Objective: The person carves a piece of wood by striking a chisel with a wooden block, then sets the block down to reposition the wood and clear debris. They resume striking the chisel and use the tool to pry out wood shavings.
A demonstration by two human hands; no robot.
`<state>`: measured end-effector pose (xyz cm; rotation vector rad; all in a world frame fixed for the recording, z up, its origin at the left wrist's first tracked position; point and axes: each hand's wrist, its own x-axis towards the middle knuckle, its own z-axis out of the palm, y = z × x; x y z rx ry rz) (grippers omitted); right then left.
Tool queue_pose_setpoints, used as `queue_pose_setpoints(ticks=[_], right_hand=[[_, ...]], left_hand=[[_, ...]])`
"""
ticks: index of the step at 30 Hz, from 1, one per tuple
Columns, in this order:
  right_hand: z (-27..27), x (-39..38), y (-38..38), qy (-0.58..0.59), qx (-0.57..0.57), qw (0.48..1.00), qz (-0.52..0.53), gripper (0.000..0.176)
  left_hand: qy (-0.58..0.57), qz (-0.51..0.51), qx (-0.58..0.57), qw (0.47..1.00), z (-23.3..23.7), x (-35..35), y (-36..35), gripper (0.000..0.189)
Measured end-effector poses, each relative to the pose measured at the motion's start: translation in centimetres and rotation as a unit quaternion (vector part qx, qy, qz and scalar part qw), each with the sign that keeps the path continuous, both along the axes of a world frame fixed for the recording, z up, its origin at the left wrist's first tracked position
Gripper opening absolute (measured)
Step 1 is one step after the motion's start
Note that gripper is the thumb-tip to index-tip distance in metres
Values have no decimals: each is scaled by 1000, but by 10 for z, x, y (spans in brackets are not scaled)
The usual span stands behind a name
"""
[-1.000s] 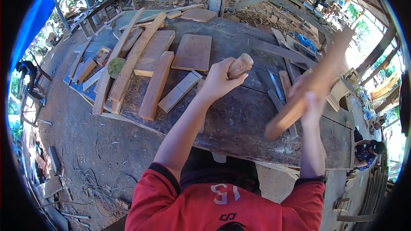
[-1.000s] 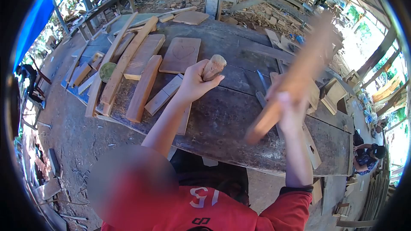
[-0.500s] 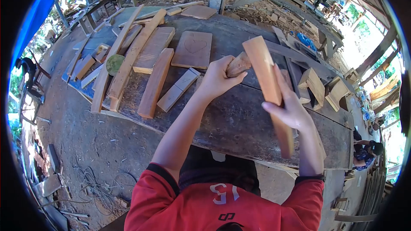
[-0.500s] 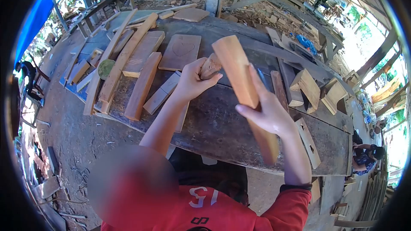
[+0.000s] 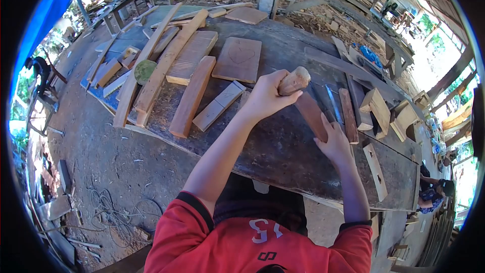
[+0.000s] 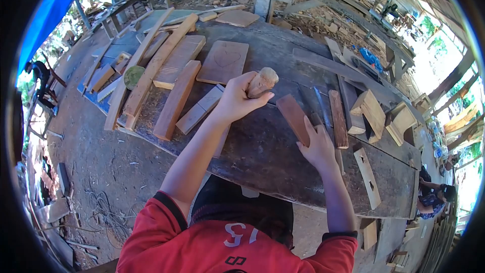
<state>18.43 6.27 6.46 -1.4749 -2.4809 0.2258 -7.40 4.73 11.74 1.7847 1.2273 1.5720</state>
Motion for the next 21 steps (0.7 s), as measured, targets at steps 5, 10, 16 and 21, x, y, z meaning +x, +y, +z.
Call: queue_pose_setpoints(ticks=[5, 10, 16, 21], right_hand=[[-21, 3, 1, -45, -3, 998, 34, 76], [18, -30, 10, 181, -7, 982, 43, 80], [68, -102, 24, 560, -159, 768, 266, 89], [75, -137, 26, 577, -135, 746, 304, 81]], left_hand=[[12, 0, 11, 1000, -1, -1, -1, 27], [21, -13, 23, 999, 0, 0, -2, 31], [54, -2, 46, 997, 3, -5, -8, 35], [149, 66, -16, 986, -32, -24, -30, 38]])
